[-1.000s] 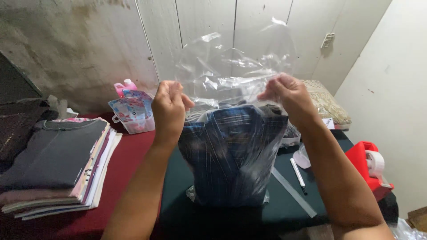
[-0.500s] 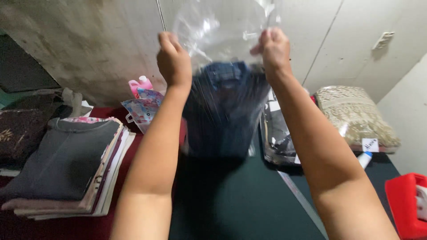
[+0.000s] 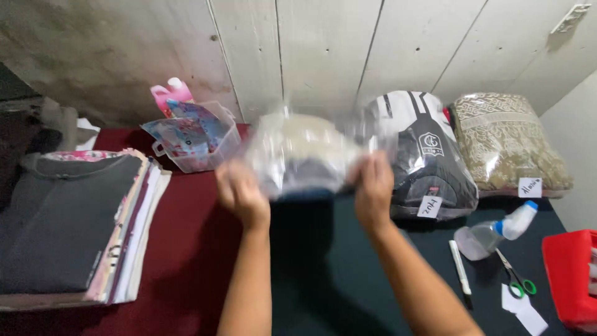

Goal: Pack folded clothes into plastic bags and seal them using a ruler and tape.

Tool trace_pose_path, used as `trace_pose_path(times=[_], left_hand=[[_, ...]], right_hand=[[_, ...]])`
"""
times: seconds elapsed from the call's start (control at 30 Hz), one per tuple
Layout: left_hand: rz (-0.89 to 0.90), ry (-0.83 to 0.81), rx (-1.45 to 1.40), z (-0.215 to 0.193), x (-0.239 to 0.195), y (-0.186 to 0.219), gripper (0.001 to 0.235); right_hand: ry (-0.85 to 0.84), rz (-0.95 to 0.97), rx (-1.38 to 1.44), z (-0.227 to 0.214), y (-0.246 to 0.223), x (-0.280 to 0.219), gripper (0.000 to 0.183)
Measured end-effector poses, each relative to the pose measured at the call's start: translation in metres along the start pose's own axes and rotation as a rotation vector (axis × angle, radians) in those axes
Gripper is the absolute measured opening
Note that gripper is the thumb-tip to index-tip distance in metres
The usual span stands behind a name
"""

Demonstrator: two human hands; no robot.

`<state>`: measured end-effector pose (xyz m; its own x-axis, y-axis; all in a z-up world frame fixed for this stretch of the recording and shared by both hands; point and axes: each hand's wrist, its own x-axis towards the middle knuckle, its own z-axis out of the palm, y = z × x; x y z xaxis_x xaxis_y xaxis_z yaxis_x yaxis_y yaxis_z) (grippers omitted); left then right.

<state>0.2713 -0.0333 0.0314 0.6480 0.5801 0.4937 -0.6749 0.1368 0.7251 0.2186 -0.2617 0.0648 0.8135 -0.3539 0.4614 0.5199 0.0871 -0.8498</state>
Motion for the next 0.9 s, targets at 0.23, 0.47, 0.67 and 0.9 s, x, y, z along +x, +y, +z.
trace_pose_path(times=[0.23, 0.47, 0.67, 0.9], left_hand=[[-0.201, -0.206, 0.140, -0.103, -0.132, 0.015, 0.021], [0.001, -0.583, 0.454, -0.168, -0.196, 0.036, 0.014], [0.084, -0.703, 0.509, -0.184, -0.208, 0.072, 0.011], [0.027, -0.766, 0.512, -0.200, -0.212, 0.083, 0.010]], right_hand=[[-0.033, 0.162, -0.222, -0.088, 0.054, -0.142, 0.030], [-0.298, 0.217, -0.250, -0.149, 0.067, -0.221, 0.025], [-0.470, 0.031, -0.487, -0.165, 0.044, -0.251, 0.019], [-0.853, -0.124, -0.736, -0.156, -0.017, -0.244, 0.029]])
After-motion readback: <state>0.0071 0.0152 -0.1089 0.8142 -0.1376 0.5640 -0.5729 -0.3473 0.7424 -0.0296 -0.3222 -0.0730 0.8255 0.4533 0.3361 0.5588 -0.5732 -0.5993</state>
